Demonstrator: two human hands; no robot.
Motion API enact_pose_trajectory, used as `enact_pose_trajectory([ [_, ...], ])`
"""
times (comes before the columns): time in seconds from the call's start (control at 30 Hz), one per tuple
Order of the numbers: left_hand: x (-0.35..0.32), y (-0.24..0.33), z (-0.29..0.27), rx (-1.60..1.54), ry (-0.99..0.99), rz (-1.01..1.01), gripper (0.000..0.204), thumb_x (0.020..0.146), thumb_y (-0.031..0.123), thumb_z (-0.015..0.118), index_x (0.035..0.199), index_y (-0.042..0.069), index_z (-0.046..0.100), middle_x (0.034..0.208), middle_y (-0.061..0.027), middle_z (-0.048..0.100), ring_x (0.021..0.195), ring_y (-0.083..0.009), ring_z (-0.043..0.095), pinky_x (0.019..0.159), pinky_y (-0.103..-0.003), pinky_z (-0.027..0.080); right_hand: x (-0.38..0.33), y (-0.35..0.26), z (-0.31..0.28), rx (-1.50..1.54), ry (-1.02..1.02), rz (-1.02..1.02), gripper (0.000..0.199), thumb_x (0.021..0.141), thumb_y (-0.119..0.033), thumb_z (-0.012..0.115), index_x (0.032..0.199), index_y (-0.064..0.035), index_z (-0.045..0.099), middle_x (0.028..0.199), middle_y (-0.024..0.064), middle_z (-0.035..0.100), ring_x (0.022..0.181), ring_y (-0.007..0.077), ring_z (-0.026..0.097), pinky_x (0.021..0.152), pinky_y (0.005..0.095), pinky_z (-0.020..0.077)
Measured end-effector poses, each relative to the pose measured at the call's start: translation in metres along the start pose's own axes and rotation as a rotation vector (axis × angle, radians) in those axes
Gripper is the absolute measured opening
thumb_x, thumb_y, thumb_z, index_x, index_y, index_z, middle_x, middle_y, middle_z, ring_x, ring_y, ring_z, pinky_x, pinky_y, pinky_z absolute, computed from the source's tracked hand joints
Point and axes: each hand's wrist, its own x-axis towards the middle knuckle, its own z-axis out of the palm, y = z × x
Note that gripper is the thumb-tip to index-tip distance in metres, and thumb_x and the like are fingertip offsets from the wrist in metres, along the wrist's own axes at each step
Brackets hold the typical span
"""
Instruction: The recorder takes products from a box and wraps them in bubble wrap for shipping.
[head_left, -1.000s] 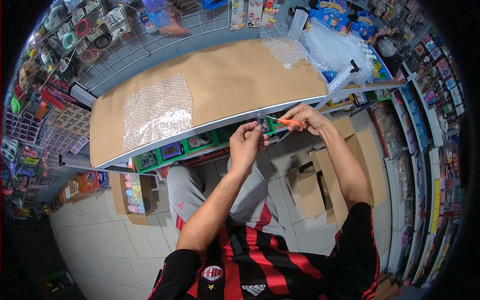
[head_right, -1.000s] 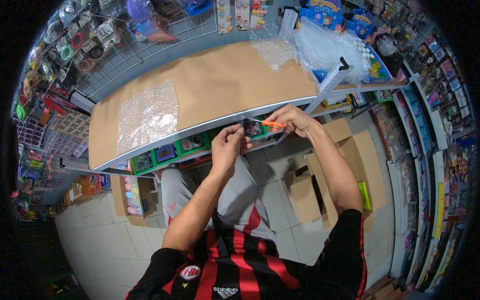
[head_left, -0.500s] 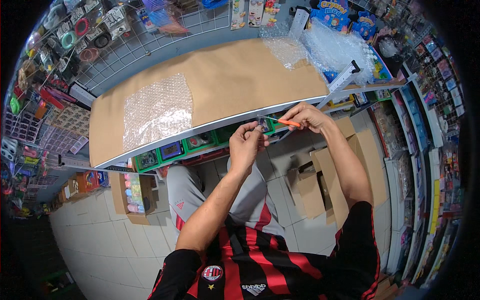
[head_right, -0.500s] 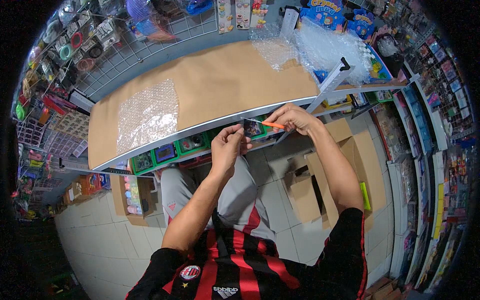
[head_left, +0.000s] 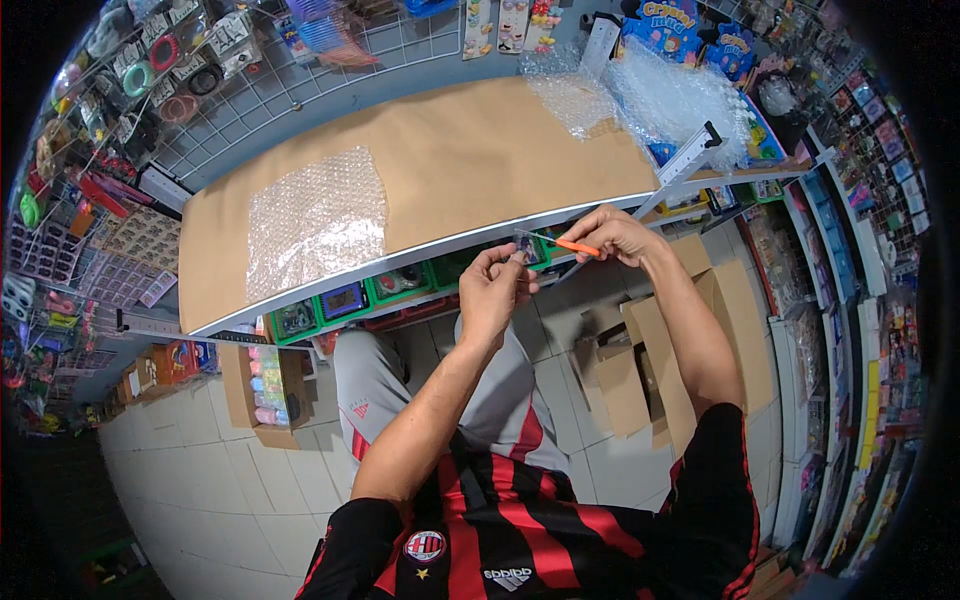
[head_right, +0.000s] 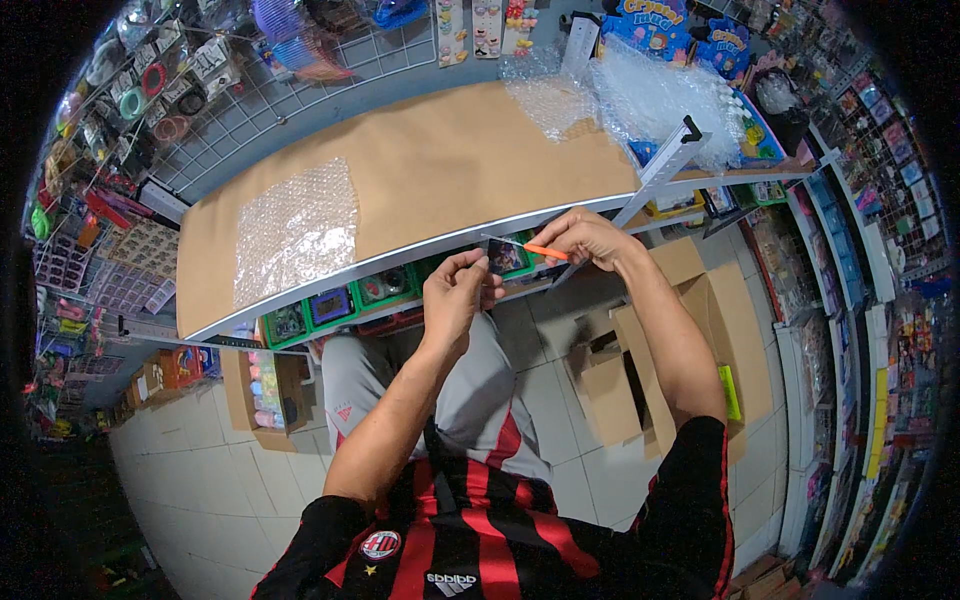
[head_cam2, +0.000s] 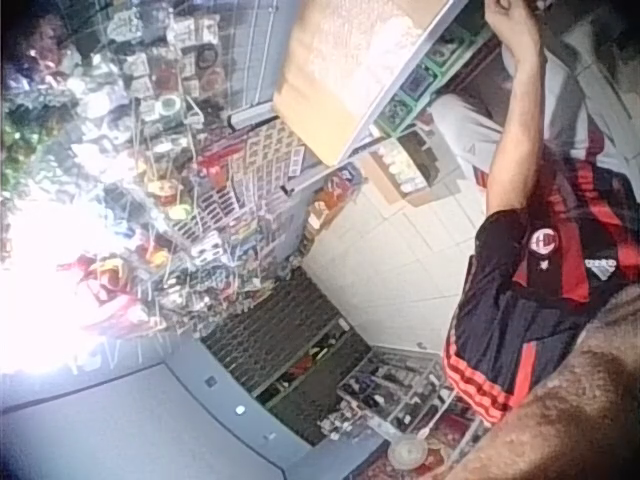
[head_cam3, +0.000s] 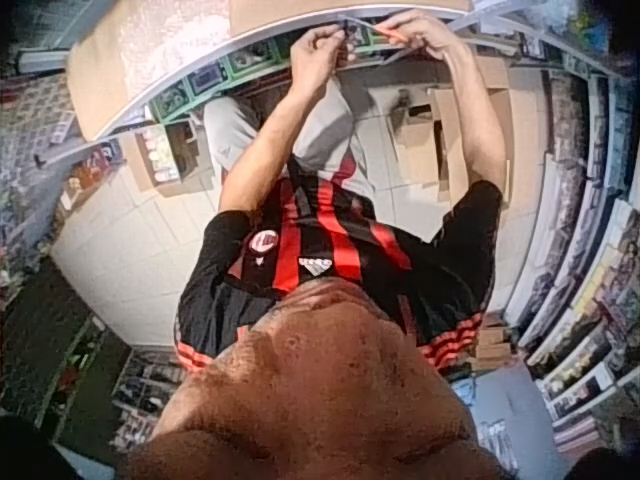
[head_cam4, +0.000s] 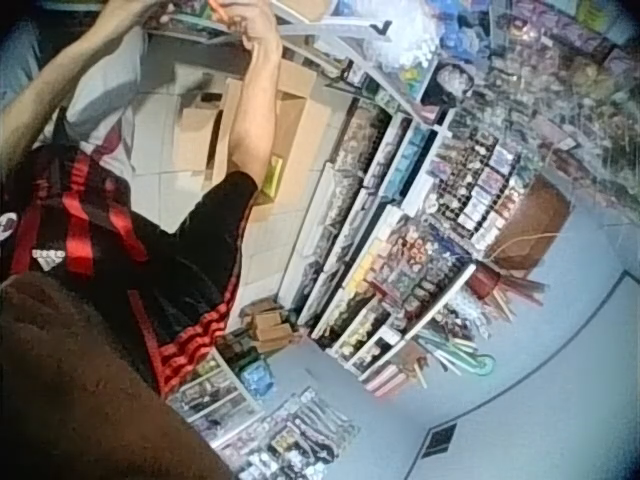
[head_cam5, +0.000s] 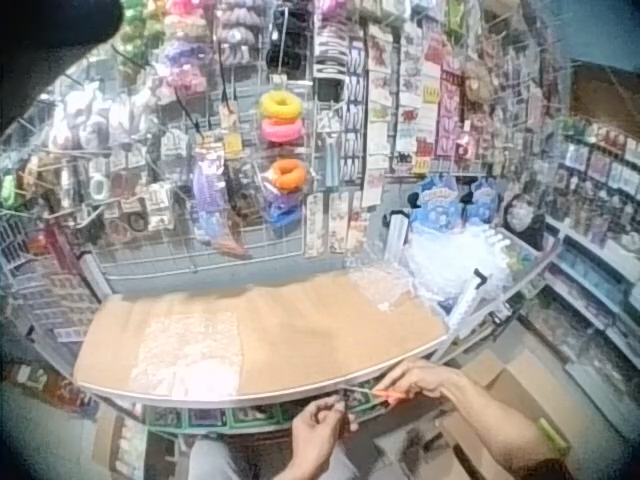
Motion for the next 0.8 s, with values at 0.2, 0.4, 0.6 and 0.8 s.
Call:
enact_pose_trajectory([
  [0.2,0.002,-0.002,-0.001,-0.004,-0.012,0.009,0.037,0.101,0.021,0.069,0.127,-0.003,0.059,0.086,-0.0103,0.073,0.070,-0.0153,0.071,0.059,-0.025,0.052,-0.001,-0.002,-0.001,-0.033,-0.009,-0.006,0.037,0.069,-0.007,0.071,0.103,0.0017,0.080,0.072,0.0071,0.072,0.050,0.0042,0.052,0.045,0.0181,0.0328],
  [0.4,0.001,0.000,-0.002,0.005,-0.009,0.003,0.034,0.101,0.020,0.068,0.126,-0.002,0.059,0.086,-0.0094,0.073,0.070,-0.0153,0.071,0.059,-0.025,0.052,0.001,-0.007,0.000,-0.050,-0.009,-0.003,0.038,0.064,-0.005,0.074,0.101,0.0029,0.081,0.070,0.0074,0.072,0.052,0.0066,0.056,0.046,0.0199,0.0369],
  [0.6,-0.004,-0.010,-0.003,0.018,-0.024,-0.018,0.027,0.102,0.017,0.065,0.122,-0.001,0.061,0.085,-0.0084,0.073,0.070,-0.0148,0.071,0.057,-0.024,0.052,-0.003,-0.002,-0.005,-0.135,-0.074,-0.008,0.036,0.067,-0.002,0.072,0.102,0.0008,0.081,0.078,0.0060,0.074,0.065,0.0094,0.064,0.058,0.0223,0.0458],
  [0.8,-0.028,-0.022,-0.008,0.026,-0.097,-0.103,0.026,0.102,0.018,0.067,0.121,0.000,0.063,0.086,-0.0076,0.074,0.071,-0.0125,0.071,0.057,-0.023,0.051,-0.017,0.024,-0.009,-0.207,-0.144,0.029,0.039,0.075,0.001,0.067,0.113,-0.0020,0.075,0.091,0.0028,0.077,0.070,0.0043,0.061,0.056,0.0194,0.0404],
])
